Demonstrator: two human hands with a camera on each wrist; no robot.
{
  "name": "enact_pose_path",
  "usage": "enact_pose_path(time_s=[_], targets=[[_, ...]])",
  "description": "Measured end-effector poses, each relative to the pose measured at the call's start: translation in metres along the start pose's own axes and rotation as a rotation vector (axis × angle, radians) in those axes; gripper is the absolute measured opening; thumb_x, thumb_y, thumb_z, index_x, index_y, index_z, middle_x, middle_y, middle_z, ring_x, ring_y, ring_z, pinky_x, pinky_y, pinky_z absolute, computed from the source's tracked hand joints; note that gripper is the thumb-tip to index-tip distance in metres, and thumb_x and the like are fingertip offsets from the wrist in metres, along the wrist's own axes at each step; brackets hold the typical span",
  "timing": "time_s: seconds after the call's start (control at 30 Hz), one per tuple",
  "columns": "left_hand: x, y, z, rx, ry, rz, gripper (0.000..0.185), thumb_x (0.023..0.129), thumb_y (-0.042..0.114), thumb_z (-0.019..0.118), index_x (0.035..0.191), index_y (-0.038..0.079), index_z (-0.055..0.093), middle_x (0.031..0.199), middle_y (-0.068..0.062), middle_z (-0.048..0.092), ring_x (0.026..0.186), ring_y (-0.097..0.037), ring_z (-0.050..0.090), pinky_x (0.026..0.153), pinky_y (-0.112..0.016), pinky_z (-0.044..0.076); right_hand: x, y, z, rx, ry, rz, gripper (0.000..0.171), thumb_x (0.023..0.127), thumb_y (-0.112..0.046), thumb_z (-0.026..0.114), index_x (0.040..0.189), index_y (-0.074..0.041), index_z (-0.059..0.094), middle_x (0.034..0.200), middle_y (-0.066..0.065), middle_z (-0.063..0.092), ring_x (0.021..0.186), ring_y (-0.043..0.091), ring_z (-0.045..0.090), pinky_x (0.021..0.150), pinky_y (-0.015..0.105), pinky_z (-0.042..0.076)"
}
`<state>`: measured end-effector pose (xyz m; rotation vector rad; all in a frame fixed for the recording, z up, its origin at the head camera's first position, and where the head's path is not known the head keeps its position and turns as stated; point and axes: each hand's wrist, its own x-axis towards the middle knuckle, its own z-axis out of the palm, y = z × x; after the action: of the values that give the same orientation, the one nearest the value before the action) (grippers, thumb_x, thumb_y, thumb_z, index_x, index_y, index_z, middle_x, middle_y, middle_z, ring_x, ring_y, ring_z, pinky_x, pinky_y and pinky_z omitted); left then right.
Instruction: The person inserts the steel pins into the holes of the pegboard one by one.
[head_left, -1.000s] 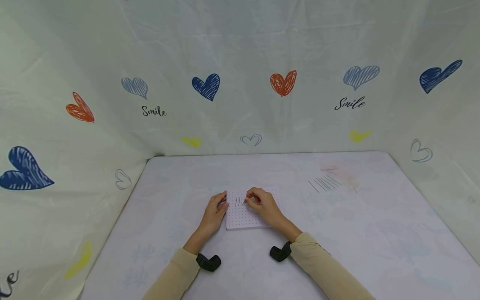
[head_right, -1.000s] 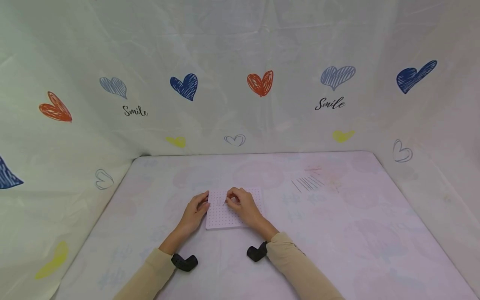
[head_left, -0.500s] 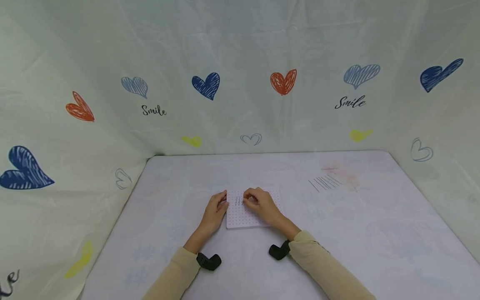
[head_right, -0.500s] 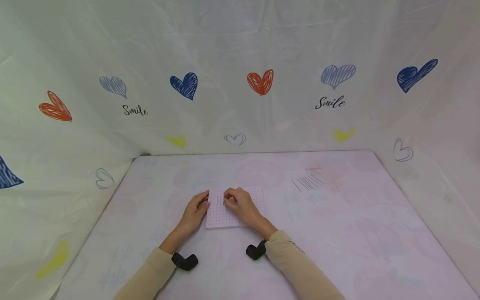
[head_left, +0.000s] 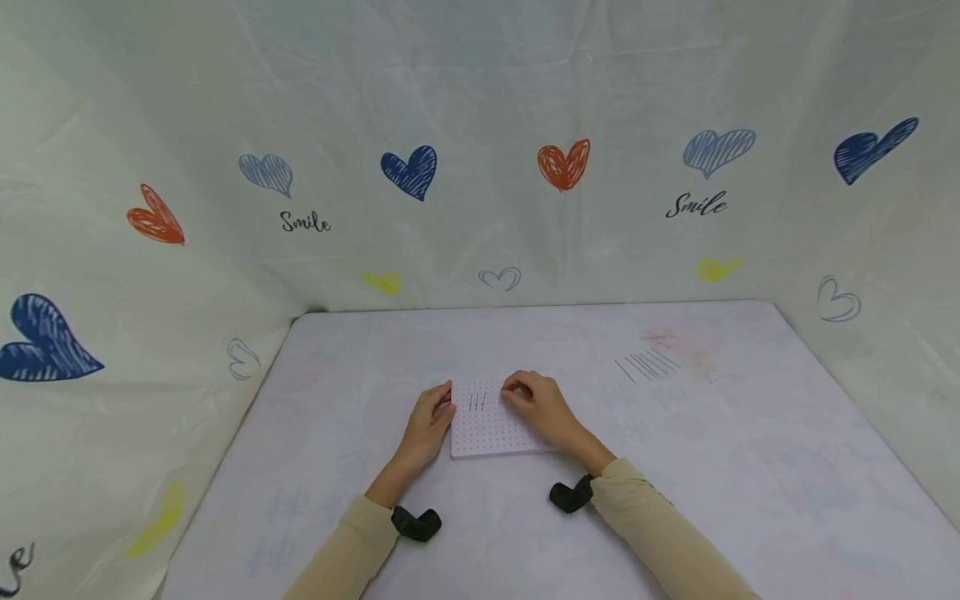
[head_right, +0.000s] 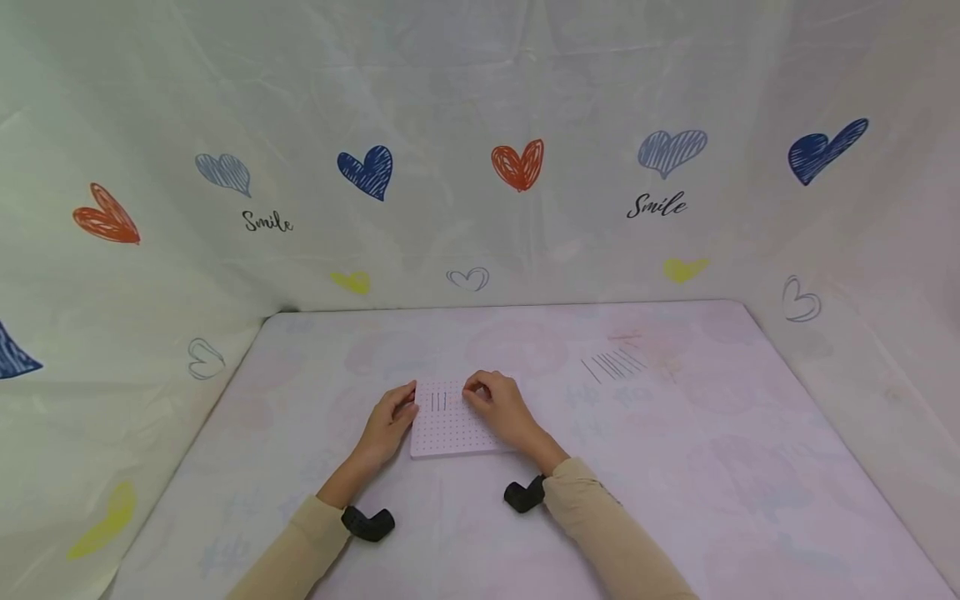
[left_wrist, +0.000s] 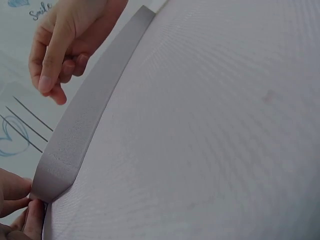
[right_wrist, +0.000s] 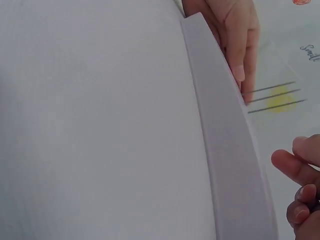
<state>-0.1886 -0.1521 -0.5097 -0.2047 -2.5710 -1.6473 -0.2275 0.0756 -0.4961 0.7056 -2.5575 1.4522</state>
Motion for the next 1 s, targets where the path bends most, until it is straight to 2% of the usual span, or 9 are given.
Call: enact_pose_path(time_s=[0.17,0.6,1.0], targets=[[0.000,0.000,0.000,-0.003,0.006,-0.001,0.046,0.100,-0.005,0.051,0.144,-0.013,0.040,0.138,-0.028,0.045,0.128,-0.039,0.047,0.110,-0.043,0.041,0.001,0.007,-0.018,0.029,0.065,0.060,0.005,0.092,-0.011,0.072,0.096,-0.008,0.071,0.079,-0.001,0.056,0.072,0.015,0.045,0.058,0.023,0.036],[0.000,-0.002,0.001,-0.042,0.003,-0.014,0.047,0.099,-0.006,0.052,0.144,-0.013,0.040,0.138,-0.027,0.045,0.129,-0.037,0.047,0.111,-0.039,0.041,-0.003,0.029,-0.061,-0.027,0.178,0.163,0.007,0.093,-0.008,0.070,0.095,-0.002,0.071,0.078,0.005,0.056,0.072,0.018,0.044,0.059,0.023,0.033],[0.001,-0.003,0.001,-0.041,0.007,-0.008,0.046,0.100,-0.005,0.052,0.143,-0.014,0.041,0.138,-0.027,0.045,0.128,-0.038,0.047,0.111,-0.040,0.041,-0.010,0.051,-0.087,-0.107,0.254,0.192,0.008,0.093,-0.007,0.071,0.096,0.000,0.071,0.081,0.008,0.059,0.072,0.020,0.045,0.057,0.024,0.034]])
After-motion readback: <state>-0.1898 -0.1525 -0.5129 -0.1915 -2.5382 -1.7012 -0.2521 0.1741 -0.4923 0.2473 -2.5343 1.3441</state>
